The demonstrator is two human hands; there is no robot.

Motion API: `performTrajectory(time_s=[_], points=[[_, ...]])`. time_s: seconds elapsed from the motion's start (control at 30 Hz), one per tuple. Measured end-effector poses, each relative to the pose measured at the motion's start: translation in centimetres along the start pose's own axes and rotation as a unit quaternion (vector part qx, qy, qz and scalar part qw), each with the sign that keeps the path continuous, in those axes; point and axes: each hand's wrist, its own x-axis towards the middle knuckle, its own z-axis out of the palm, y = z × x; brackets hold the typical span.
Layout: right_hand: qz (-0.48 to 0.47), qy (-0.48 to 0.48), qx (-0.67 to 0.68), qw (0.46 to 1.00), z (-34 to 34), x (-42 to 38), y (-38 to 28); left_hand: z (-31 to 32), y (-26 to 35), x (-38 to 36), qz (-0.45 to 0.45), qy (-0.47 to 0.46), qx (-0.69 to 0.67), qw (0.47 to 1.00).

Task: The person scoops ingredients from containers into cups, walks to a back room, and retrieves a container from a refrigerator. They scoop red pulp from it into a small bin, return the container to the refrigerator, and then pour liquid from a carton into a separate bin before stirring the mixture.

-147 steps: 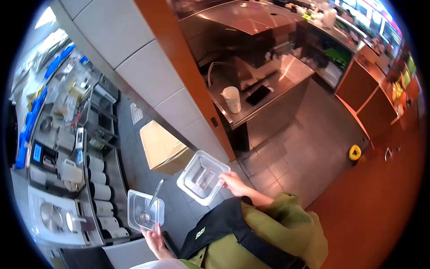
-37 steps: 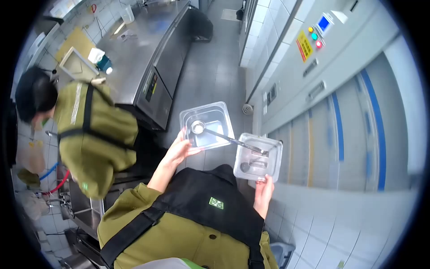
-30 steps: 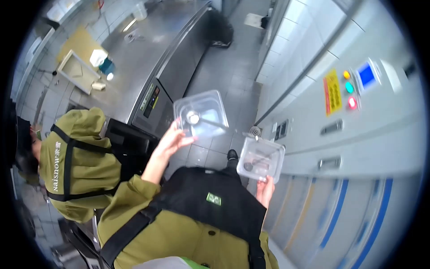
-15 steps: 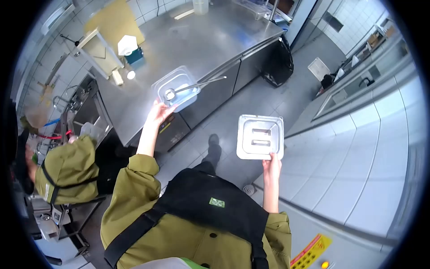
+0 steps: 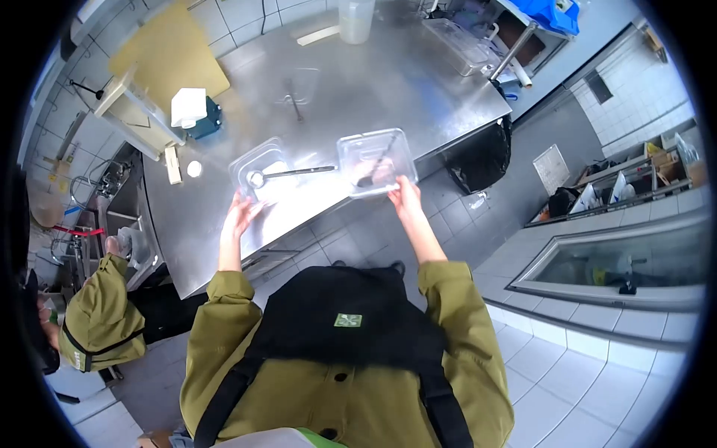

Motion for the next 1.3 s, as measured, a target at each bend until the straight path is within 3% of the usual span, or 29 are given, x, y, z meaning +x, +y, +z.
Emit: performTrajectory(time_s=[0.13, 0.2, 0.3, 0.33, 0.4, 0.43, 0.47, 0.5, 0.57, 0.7, 0.83, 0.87, 0.9, 0.93, 1.03, 1.07, 1.1, 1.17, 1.2, 1.23, 1.27, 1.3], points=[[0.067, -0.069, -0.019, 0.995, 4.3, 8.7, -1.1, 2.6, -2.4, -1.1, 0.106, 0.076, 0.061, 0.99], [0.111, -0.133, -0.026, 0.985, 5.9, 11.7, -1.0, 3.9, -5.6, -2.3, 0.162, 0.208, 0.029, 0.964], [0.178, -0.241, -0.038, 0.953, 5.8, 15.4, -1.9, 7.4, -12.8, -3.8, 0.269, 0.415, 0.062, 0.867], [0.186, -0.278, -0.068, 0.94, 4.7, 16.2, -3.0, 9.2, -16.5, -4.0, 0.29, 0.435, 0.114, 0.845], [0.201, -0.351, -0.119, 0.907, 1.1, 16.5, -5.6, 14.4, -24.7, -1.9, 0.249, 0.421, 0.187, 0.852], [0.205, -0.364, -0.163, 0.894, -1.7, 16.8, -7.1, 21.2, -26.3, -1.0, 0.134, 0.374, 0.115, 0.91], [0.23, -0.39, -0.185, 0.872, -4.7, 17.4, -8.8, 22.2, -31.3, 2.3, 0.055, 0.341, 0.127, 0.93], [0.253, -0.409, -0.207, 0.852, -8.3, 18.0, -10.5, 24.3, -35.2, 5.2, 0.042, 0.274, 0.136, 0.951], [0.284, -0.367, -0.24, 0.853, -15.7, 19.4, -14.2, 27.9, -39.4, 11.4, 0.039, 0.226, -0.042, 0.972], [0.324, -0.166, -0.289, 0.885, -30.4, 24.0, -20.9, 34.5, -39.4, 18.9, 0.131, 0.259, -0.29, 0.912], [0.333, -0.067, -0.342, 0.876, -35.2, 25.6, -24.4, 33.0, -40.8, 18.9, 0.146, 0.21, -0.358, 0.898], [0.341, -0.053, -0.357, 0.868, -35.8, 26.0, -24.8, 32.7, -40.9, 18.5, 0.152, 0.183, -0.335, 0.912], [0.428, -0.162, -0.279, 0.844, -37.6, 28.5, -24.4, 32.8, -41.8, 17.6, 0.153, 0.199, -0.309, 0.917], [0.391, -0.157, -0.383, 0.822, -36.2, 28.3, -24.0, 32.9, -42.9, 16.7, 0.158, 0.217, -0.288, 0.919], [0.339, -0.23, -0.473, 0.78, -29.5, 23.6, -22.4, 30.3, -51.5, 10.5, 0.19, 0.231, -0.306, 0.904], [0.332, -0.272, -0.485, 0.762, -28.1, 22.5, -21.3, 29.5, -54.3, 7.0, 0.199, 0.293, -0.365, 0.861], [0.345, -0.277, -0.502, 0.743, -27.2, 21.9, -20.0, 28.3, -56.2, 2.2, 0.185, 0.337, -0.331, 0.862], [0.356, -0.305, -0.556, 0.686, -26.1, 21.0, -16.9, 25.8, -56.6, -8.7, 0.137, 0.466, -0.132, 0.864], [0.361, -0.316, -0.579, 0.659, -25.8, 20.5, -15.1, 23.4, -57.7, -13.4, 0.139, 0.512, -0.09, 0.843], [0.362, -0.324, -0.61, 0.626, -25.4, 19.7, -13.2, 20.6, -57.5, -17.1, 0.081, 0.604, 0.027, 0.792], [0.373, -0.341, -0.63, 0.589, -25.4, 20.1, -10.9, 16.1, -59.7, -19.6, 0.077, 0.691, 0.297, 0.654], [0.375, -0.364, -0.637, 0.566, -25.2, 20.3, -8.6, 15.4, -57.0, -22.0, 0.025, 0.777, 0.296, 0.555]])
